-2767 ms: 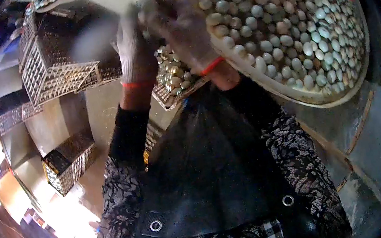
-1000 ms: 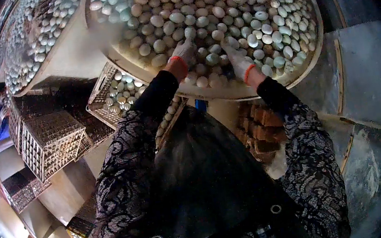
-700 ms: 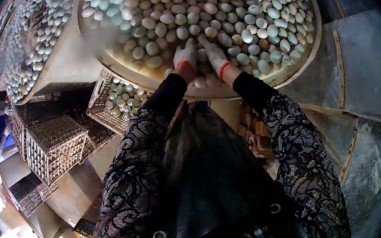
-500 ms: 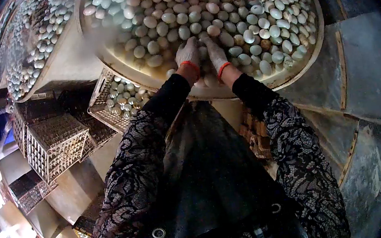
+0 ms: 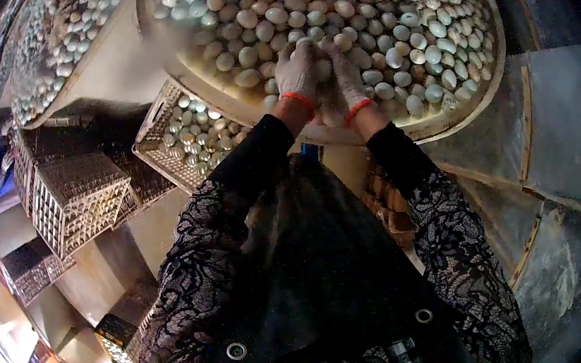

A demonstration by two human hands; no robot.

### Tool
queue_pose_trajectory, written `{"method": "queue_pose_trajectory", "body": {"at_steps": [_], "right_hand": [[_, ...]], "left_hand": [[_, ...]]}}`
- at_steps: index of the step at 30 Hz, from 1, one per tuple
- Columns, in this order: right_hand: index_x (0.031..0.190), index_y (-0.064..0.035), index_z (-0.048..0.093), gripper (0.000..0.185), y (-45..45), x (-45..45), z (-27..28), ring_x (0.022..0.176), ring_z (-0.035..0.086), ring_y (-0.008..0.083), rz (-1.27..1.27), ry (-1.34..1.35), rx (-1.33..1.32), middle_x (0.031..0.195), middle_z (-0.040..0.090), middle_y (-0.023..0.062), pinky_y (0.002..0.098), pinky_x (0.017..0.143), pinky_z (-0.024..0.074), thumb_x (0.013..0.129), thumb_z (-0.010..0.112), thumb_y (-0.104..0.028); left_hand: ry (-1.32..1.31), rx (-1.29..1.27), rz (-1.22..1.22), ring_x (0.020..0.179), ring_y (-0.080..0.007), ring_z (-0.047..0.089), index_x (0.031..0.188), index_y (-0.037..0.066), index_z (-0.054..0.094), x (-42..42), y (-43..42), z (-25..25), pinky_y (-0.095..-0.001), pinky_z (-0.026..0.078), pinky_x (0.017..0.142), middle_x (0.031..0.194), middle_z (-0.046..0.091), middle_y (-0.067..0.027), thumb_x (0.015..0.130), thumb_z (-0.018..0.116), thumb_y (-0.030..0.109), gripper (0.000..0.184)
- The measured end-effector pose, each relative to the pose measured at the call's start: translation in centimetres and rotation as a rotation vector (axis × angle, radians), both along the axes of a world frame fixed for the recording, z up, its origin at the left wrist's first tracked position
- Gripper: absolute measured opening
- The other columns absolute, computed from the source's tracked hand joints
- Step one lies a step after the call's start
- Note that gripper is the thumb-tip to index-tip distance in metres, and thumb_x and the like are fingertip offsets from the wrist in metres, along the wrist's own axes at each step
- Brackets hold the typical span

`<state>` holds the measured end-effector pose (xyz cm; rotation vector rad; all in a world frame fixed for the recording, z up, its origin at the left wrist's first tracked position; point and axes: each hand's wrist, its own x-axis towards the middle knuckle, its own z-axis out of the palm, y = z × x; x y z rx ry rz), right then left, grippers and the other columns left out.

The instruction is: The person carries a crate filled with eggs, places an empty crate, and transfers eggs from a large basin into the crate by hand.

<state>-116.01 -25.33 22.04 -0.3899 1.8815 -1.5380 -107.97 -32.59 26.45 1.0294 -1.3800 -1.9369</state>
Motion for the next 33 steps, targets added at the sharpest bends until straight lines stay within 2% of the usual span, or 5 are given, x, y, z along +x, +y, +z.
{"method": "queue_pose_trajectory", "body": {"at_steps": [7,10,12,29,33], "right_hand": [[0.121,-0.0049,0.046,0.045,-4.5,4.2,9.1,0.104,0.053,0.0242,0.138,1.291,-0.297,0.118,0.052,0.0118,0.0309,0.086,0.0443,0.08,0.06,-0.017],[0.118,-0.0039,0.049,0.043,-7.7,9.7,14.4,0.098,0.054,0.0199,0.319,1.194,-0.368,0.111,0.055,0.009,0.0298,0.081,0.0459,0.081,0.061,-0.024],[0.101,-0.0038,0.06,0.027,-10.2,14.4,16.0,0.089,0.053,0.0144,0.207,-0.006,-0.516,0.098,0.06,0.0053,0.0268,0.079,0.0423,0.084,0.062,-0.024],[0.124,-0.0038,0.043,0.061,-6.8,31.0,-17.3,0.103,0.051,0.02,0.549,-0.432,0.471,0.116,0.05,0.0087,0.0305,0.083,0.0421,0.082,0.057,-0.046],[0.13,-0.0031,0.035,0.067,-7.4,31.2,-17.6,0.11,0.047,0.0223,0.677,-0.415,0.526,0.126,0.044,0.0103,0.0311,0.087,0.0396,0.084,0.052,-0.048]], "left_hand": [[0.259,0.023,0.212,0.091,-0.0182,0.054,0.116,0.0,0.049,5.6,-3.3,9.7,-0.0286,0.046,0.075,0.104,0.055,-0.0115,0.088,0.053,0.03,0.041],[0.403,-0.091,0.304,0.101,-0.0195,0.053,0.127,0.006,0.041,10.5,-6.0,10.9,-0.0308,0.049,0.077,0.114,0.052,-0.0121,0.091,0.049,0.029,0.043],[0.295,-0.249,0.419,0.102,-0.0213,0.053,0.129,0.007,0.04,14.5,-6.2,12.0,-0.0311,0.048,0.08,0.119,0.05,-0.013,0.091,0.05,0.029,0.046],[-0.195,0.806,0.843,0.085,-0.0168,0.057,0.122,0.005,0.046,32.7,-0.4,-23.1,-0.0305,0.048,0.071,0.1,0.059,-0.0086,0.086,0.056,0.03,0.045],[-0.89,-0.192,0.056,0.091,-0.0217,0.058,0.126,0.007,0.043,35.1,-0.6,-27.5,-0.0315,0.048,0.074,0.111,0.057,-0.011,0.082,0.059,0.026,0.051]]}}
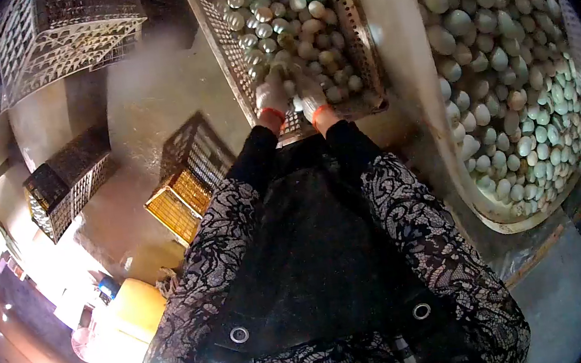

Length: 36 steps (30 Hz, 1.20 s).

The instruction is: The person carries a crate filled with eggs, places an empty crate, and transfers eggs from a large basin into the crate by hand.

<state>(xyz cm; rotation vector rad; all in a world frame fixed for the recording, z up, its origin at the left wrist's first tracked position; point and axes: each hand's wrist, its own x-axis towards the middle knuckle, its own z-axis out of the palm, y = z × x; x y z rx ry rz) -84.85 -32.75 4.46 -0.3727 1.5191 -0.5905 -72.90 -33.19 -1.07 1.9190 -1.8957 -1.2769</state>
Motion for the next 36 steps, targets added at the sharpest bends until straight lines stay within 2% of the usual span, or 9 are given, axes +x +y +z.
{"method": "queue_pose_trajectory", "body": {"at_steps": [4,6,10,13,15,18,26,32,36], "right_hand": [[0.135,-0.0025,0.029,0.069,0.4,1.0,-3.8,0.115,0.045,0.0259,0.024,0.024,-0.186,0.134,0.04,0.0134,0.0326,0.091,0.0376,0.086,0.046,-0.048],[0.134,-0.0035,0.031,0.064,1.1,0.7,-4.8,0.116,0.045,0.0296,0.164,0.141,-0.124,0.132,0.041,0.0169,0.0347,0.093,0.0371,0.087,0.045,-0.044],[0.132,-0.0082,0.034,0.061,1.0,-0.8,-1.3,0.113,0.044,0.0369,0.433,0.39,-0.172,0.126,0.045,0.0206,0.0396,0.092,0.037,0.082,0.052,-0.037],[0.13,-0.01,0.037,0.058,2.2,-0.7,-6.7,0.108,0.047,0.0387,0.785,0.566,-0.324,0.119,0.05,0.02,0.0434,0.088,0.0395,0.079,0.056,-0.03],[0.128,-0.0106,0.039,0.056,1.8,-1.1,-6.1,0.103,0.049,0.0395,1.145,0.707,-0.386,0.114,0.053,0.0195,0.0456,0.085,0.0415,0.077,0.057,-0.026],[0.117,-0.0085,0.049,0.043,2.4,-1.7,1.8,0.089,0.055,0.0396,0.766,0.795,-0.275,0.096,0.058,0.0201,0.0484,0.073,0.0451,0.076,0.056,-0.021],[0.098,-0.004,0.06,0.019,5.8,-6.6,20.4,0.089,0.057,0.0311,0.248,0.51,-0.867,0.094,0.06,0.0143,0.0369,0.08,0.0459,0.08,0.056,-0.011],[0.111,-0.0099,0.059,0.03,10.9,-20.4,31.7,0.097,0.057,0.0272,0.222,1.239,-0.641,0.102,0.061,0.0111,0.0362,0.088,0.0417,0.087,0.052,-0.026],[0.117,-0.0052,0.055,0.047,15.6,-28.8,25.5,0.103,0.055,0.0251,-0.206,0.794,-0.297,0.111,0.06,0.0103,0.0324,0.092,0.0395,0.091,0.041,-0.042]], "left_hand": [[0.141,-0.053,-0.017,0.092,-0.0282,0.059,0.126,0.01,0.041,1.8,0.0,-6.4,-0.0368,0.048,0.076,0.11,0.058,-0.0153,0.077,0.06,0.026,0.055],[-0.438,0.049,-0.547,0.091,-0.0245,0.06,0.126,0.009,0.044,0.5,-2.9,0.4,-0.0316,0.05,0.078,0.111,0.058,-0.0141,0.088,0.049,0.034,0.046],[-0.246,-0.492,-0.551,0.094,-0.0368,0.058,0.13,0.014,0.036,2.3,-2.4,-4.1,-0.0469,0.047,0.077,0.103,0.059,-0.0193,0.074,0.062,0.029,0.064],[-0.14,0.374,-0.126,0.1,-0.0389,0.054,0.135,0.014,0.03,0.4,-3.0,3.8,-0.0479,0.046,0.078,0.109,0.055,-0.0242,0.077,0.058,0.032,0.067],[-0.414,0.139,-0.254,0.099,-0.0298,0.057,0.133,0.011,0.037,-1.0,-1.8,6.2,-0.0392,0.05,0.075,0.121,0.052,-0.0182,0.082,0.054,0.043,0.062],[-0.452,-0.201,-0.378,0.111,-0.0388,0.047,0.14,0.005,0.019,-0.7,1.6,1.6,-0.0436,0.042,0.09,0.129,0.042,-0.0229,0.079,0.057,0.027,0.076],[-0.204,-0.016,-0.348,0.095,-0.0325,0.055,0.115,0.004,0.044,-1.2,0.7,6.5,-0.0386,0.046,0.08,0.106,0.054,-0.0188,0.081,0.057,0.015,0.039],[0.348,-0.562,-0.181,0.084,-0.028,0.06,0.099,0.002,0.06,-7.8,-3.2,22.4,-0.0343,0.048,0.074,0.091,0.062,-0.0156,0.081,0.056,0.005,0.018],[0.638,-0.485,-0.307,0.089,-0.0226,0.06,0.101,0.0,0.06,-16.5,-3.4,32.2,-0.03,0.047,0.079,0.096,0.063,-0.0126,0.081,0.053,-0.002,0.021]]}}
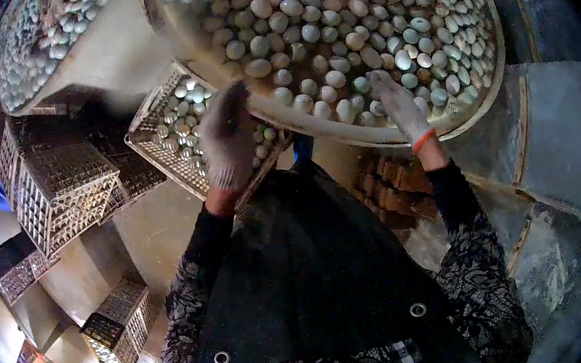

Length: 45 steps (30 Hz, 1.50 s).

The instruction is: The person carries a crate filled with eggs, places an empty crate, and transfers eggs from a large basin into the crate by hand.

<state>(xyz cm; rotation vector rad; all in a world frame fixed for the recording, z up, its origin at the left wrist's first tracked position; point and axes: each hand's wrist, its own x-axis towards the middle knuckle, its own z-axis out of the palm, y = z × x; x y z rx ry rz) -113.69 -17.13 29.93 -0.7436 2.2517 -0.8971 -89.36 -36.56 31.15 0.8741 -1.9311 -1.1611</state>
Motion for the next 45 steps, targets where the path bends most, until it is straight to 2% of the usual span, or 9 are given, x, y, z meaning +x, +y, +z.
{"method": "queue_pose_trajectory", "body": {"at_steps": [8,11,14,18,27,31,34,41,45], "right_hand": [[0.141,-0.0135,0.021,0.075,-4.2,-0.9,1.7,0.122,0.034,0.0341,-0.183,-0.766,-0.008,0.141,0.027,0.0083,0.04,0.094,0.035,0.084,0.042,-0.057],[0.139,-0.0146,0.027,0.07,-3.1,-4.5,-8.2,0.118,0.035,0.0287,0.091,-0.445,-0.108,0.136,0.034,0.0078,0.0397,0.094,0.0341,0.084,0.04,-0.057],[0.139,-0.0081,0.022,0.049,-4.9,-3.4,-9.9,0.124,0.035,0.0314,0.121,-0.476,-0.074,0.136,0.034,0.0184,0.0359,0.1,0.0321,0.093,0.027,-0.023],[0.138,-0.0114,0.024,0.046,-7.1,-2.1,-11.3,0.122,0.037,0.0366,0.248,0.022,0.346,0.133,0.036,0.0241,0.0386,0.101,0.0318,0.094,0.028,-0.024],[0.133,-0.0162,0.036,0.048,-7.8,-2.9,-13.8,0.118,0.04,0.0402,-0.03,-0.266,0.033,0.134,0.038,0.0209,0.042,0.097,0.0328,0.093,0.033,-0.042],[0.133,-0.0174,0.036,0.044,-7.0,-1.8,-11.2,0.112,0.044,0.0398,0.023,0.182,-0.066,0.128,0.044,0.0196,0.0418,0.094,0.0353,0.093,0.034,-0.037],[0.128,-0.0145,0.043,0.043,-6.9,-1.5,-7.3,0.104,0.049,0.0346,-0.001,0.309,-0.288,0.117,0.051,0.0163,0.044,0.088,0.0375,0.09,0.043,-0.036],[0.118,-0.0143,0.055,0.032,-11.9,4.4,6.4,0.102,0.052,0.022,-0.06,-0.135,-0.583,0.107,0.054,0.011,0.0336,0.083,0.0436,0.087,0.052,-0.022],[0.112,-0.0127,0.057,0.029,-16.1,9.3,6.9,0.1,0.052,0.0258,0.293,0.522,-0.711,0.106,0.054,0.0116,0.0356,0.083,0.0437,0.084,0.056,-0.021]], "left_hand": [[-0.571,0.322,-0.957,0.102,-0.0363,0.053,0.123,0.002,0.046,-13.3,-1.6,-6.5,-0.0377,0.042,0.088,0.112,0.056,-0.0214,0.085,0.046,0.018,0.041],[-0.749,-0.085,-0.851,0.088,-0.0209,0.06,0.125,0.006,0.044,-16.1,-0.5,-13.5,-0.0318,0.048,0.074,0.101,0.062,-0.0126,0.091,0.042,0.038,0.047],[-0.759,0.494,-0.206,0.089,-0.028,0.06,0.127,0.006,0.042,-17.4,1.8,-12.0,-0.0357,0.049,0.074,0.108,0.059,-0.0154,0.091,0.039,0.036,0.046],[-0.558,0.513,-0.326,0.09,-0.0348,0.059,0.131,0.007,0.035,-19.3,1.0,-22.2,-0.0381,0.049,0.076,0.11,0.057,-0.0188,0.089,0.044,0.032,0.05],[-0.457,0.172,-0.322,0.096,-0.0393,0.057,0.134,0.009,0.031,-16.7,2.8,-11.4,-0.0422,0.047,0.079,0.106,0.056,-0.0254,0.085,0.049,0.032,0.057],[-0.52,0.661,-0.11,0.105,-0.0361,0.053,0.117,0.005,0.053,-17.0,3.7,-5.3,-0.04,0.043,0.086,0.114,0.054,-0.0232,0.087,0.036,0.053,0.06],[-0.299,-0.03,-0.11,0.094,-0.0388,0.057,0.114,0.007,0.055,-16.9,4.5,-5.6,-0.0419,0.045,0.082,0.099,0.061,-0.0212,0.087,0.041,0.049,0.052],[0.11,0.579,-0.097,0.107,-0.0309,0.048,0.123,0.011,0.046,-11.6,1.4,6.7,-0.0351,0.04,0.09,0.122,0.047,-0.014,0.09,0.045,0.028,0.037],[0.409,0.686,0.049,0.101,-0.0255,0.052,0.119,0.01,0.046,-5.4,-1.2,7.2,-0.0332,0.043,0.084,0.114,0.05,-0.0108,0.089,0.046,0.027,0.035]]}}
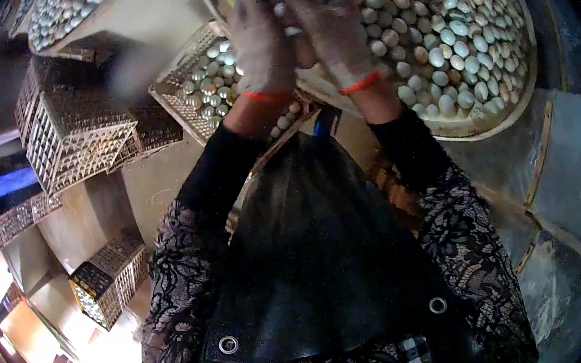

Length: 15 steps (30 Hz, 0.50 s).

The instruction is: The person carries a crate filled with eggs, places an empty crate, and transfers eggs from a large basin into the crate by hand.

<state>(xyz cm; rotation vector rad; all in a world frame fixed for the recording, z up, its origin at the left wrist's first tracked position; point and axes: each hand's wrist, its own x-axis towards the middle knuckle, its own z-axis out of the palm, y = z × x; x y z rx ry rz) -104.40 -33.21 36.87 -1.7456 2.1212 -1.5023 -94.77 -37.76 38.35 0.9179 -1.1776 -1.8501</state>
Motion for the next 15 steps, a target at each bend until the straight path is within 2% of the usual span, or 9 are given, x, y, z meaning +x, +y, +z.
{"method": "queue_pose_trajectory", "body": {"at_steps": [1,2,4,5,6,10,11,14,15], "right_hand": [[0.108,-0.0116,0.057,0.027,-1.3,1.4,0.1,0.099,0.052,0.0264,0.005,0.577,-0.025,0.106,0.054,0.0117,0.0359,0.083,0.044,0.083,0.056,-0.02],[0.105,-0.0138,0.057,0.027,-1.8,4.5,0.6,0.1,0.051,0.0278,0.045,0.117,-0.091,0.107,0.054,0.0097,0.0374,0.082,0.0448,0.077,0.059,-0.015],[0.105,-0.0196,0.056,0.037,-3.4,7.4,0.3,0.102,0.05,0.0297,0.134,0.461,0.06,0.11,0.053,0.0062,0.0392,0.082,0.0453,0.07,0.061,-0.011],[0.105,-0.0196,0.056,0.037,-3.8,9.2,-0.6,0.102,0.05,0.0297,0.154,0.457,0.063,0.11,0.053,0.0062,0.0392,0.082,0.0453,0.07,0.061,-0.011],[0.104,-0.0182,0.055,0.036,-4.0,11.0,-2.0,0.103,0.049,0.0309,0.232,0.414,0.202,0.109,0.053,0.0077,0.0413,0.084,0.0435,0.069,0.061,-0.013],[0.109,-0.0238,0.051,0.043,-4.3,14.2,-8.2,0.112,0.041,0.0377,0.492,0.275,0.725,0.12,0.049,0.0074,0.0446,0.092,0.039,0.069,0.061,-0.013],[0.113,-0.0272,0.05,0.043,-4.3,14.4,-9.2,0.114,0.04,0.0376,0.425,0.056,0.84,0.124,0.047,0.0073,0.0445,0.092,0.0388,0.072,0.059,-0.016],[0.121,-0.0247,0.051,0.062,-3.8,13.2,-17.3,0.116,0.043,0.029,0.314,-0.394,1.029,0.129,0.043,0.0109,0.0358,0.095,0.037,0.07,0.056,-0.059],[0.12,-0.021,0.052,0.065,-3.6,12.6,-22.0,0.115,0.044,0.03,0.362,-0.366,1.122,0.128,0.044,0.0123,0.0356,0.095,0.0374,0.069,0.057,-0.06]], "left_hand": [[0.046,0.005,0.07,0.098,-0.0234,0.053,0.116,0.009,0.048,1.9,-0.6,-0.3,-0.0327,0.044,0.082,0.109,0.052,-0.0096,0.09,0.044,0.028,0.032],[0.098,0.035,0.139,0.095,-0.0214,0.054,0.114,0.009,0.049,3.7,-1.2,-1.0,-0.0322,0.045,0.08,0.105,0.054,-0.0083,0.091,0.042,0.028,0.031],[0.316,0.262,0.269,0.093,-0.0172,0.054,0.111,0.009,0.051,7.2,-1.7,-2.4,-0.0308,0.046,0.079,0.101,0.056,-0.0061,0.093,0.038,0.032,0.032],[0.191,0.213,0.299,0.093,-0.0176,0.054,0.111,0.009,0.051,9.1,-2.3,-4.4,-0.0309,0.046,0.079,0.103,0.056,-0.0063,0.093,0.038,0.035,0.034],[0.069,0.161,0.323,0.093,-0.0179,0.054,0.112,0.01,0.05,10.5,-2.8,-6.5,-0.0309,0.046,0.08,0.104,0.056,-0.0066,0.093,0.037,0.038,0.036],[0.269,0.421,0.495,0.099,-0.0225,0.054,0.115,0.008,0.048,12.7,0.1,-11.3,-0.0344,0.046,0.084,0.107,0.055,-0.0079,0.089,0.038,0.051,0.051],[0.241,0.577,0.5,0.101,-0.0234,0.053,0.115,0.008,0.048,13.3,0.7,-15.5,-0.0359,0.045,0.086,0.107,0.055,-0.0084,0.088,0.037,0.055,0.055],[0.146,0.781,0.458,0.102,-0.026,0.053,0.118,0.009,0.048,12.5,1.6,-21.8,-0.0391,0.044,0.087,0.11,0.055,-0.0099,0.086,0.033,0.062,0.064],[0.16,0.859,0.445,0.101,-0.0269,0.053,0.118,0.009,0.048,11.7,1.8,-23.8,-0.0399,0.044,0.087,0.112,0.055,-0.0103,0.085,0.032,0.064,0.066]]}}
